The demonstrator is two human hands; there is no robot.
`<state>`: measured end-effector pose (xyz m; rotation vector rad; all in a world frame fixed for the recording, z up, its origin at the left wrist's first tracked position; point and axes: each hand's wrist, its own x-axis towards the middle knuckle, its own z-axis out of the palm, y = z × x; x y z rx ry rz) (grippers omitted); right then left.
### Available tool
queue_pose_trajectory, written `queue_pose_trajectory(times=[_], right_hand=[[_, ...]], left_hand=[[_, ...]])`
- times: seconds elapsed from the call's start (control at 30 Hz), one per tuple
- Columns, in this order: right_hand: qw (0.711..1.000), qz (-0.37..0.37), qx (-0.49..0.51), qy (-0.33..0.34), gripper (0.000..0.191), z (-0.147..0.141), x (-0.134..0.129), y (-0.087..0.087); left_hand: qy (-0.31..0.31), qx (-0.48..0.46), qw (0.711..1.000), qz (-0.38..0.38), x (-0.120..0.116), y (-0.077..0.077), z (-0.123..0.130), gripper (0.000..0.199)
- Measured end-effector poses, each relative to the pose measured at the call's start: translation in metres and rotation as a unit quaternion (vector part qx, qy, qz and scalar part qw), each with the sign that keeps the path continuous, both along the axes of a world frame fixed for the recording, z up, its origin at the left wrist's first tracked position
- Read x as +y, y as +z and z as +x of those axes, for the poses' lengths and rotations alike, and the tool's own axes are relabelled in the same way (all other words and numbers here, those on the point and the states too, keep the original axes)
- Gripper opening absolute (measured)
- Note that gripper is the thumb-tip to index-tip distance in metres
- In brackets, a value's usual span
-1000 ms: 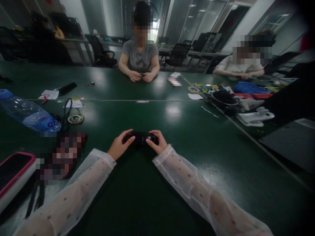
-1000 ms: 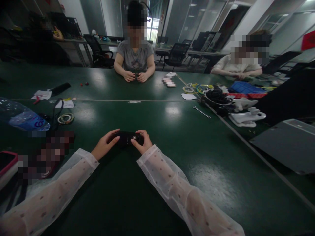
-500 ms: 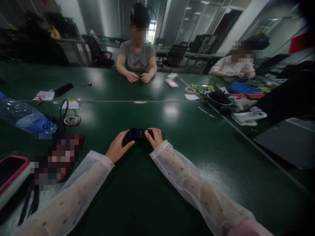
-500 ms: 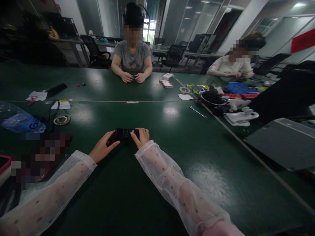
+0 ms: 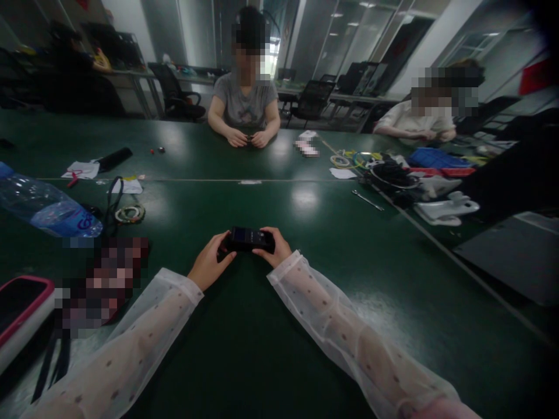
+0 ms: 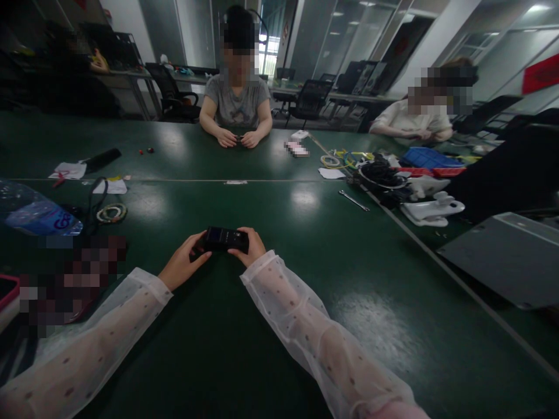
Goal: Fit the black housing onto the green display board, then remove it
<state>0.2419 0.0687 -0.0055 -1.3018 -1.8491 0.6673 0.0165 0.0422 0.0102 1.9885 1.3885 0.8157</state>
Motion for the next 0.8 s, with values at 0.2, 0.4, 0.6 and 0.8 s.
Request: queue_pose_trajectory(times=[0.2, 0.4, 0.6, 0.8], right_hand=[[0.985, 0.097, 0.098, -0.105, 0.056, -0.001, -0.005, 0.006], [0.952, 0.136, 0.135, -0.24, 0.055, 0.009, 0.006, 0.002], [0.956, 0.056, 0.113, -0.266, 0.053, 0.017, 0.018, -0.013], [0.966, 0.06, 0.025, -0.251, 0.055, 0.02, 0.019, -0.02]], left_hand=[[-0.001, -0.005, 1.0, 0.018, 0.0, -0.003, 0.0, 0.055], [-0.013, -0.013, 1.0, 0.016, 0.0, -0.001, -0.002, 0.054], [-0.014, -0.013, 1.0, 0.001, -0.001, 0.004, -0.002, 0.053], [-0.006, -0.01, 1.0, 0.001, -0.002, 0.005, -0.001, 0.052]])
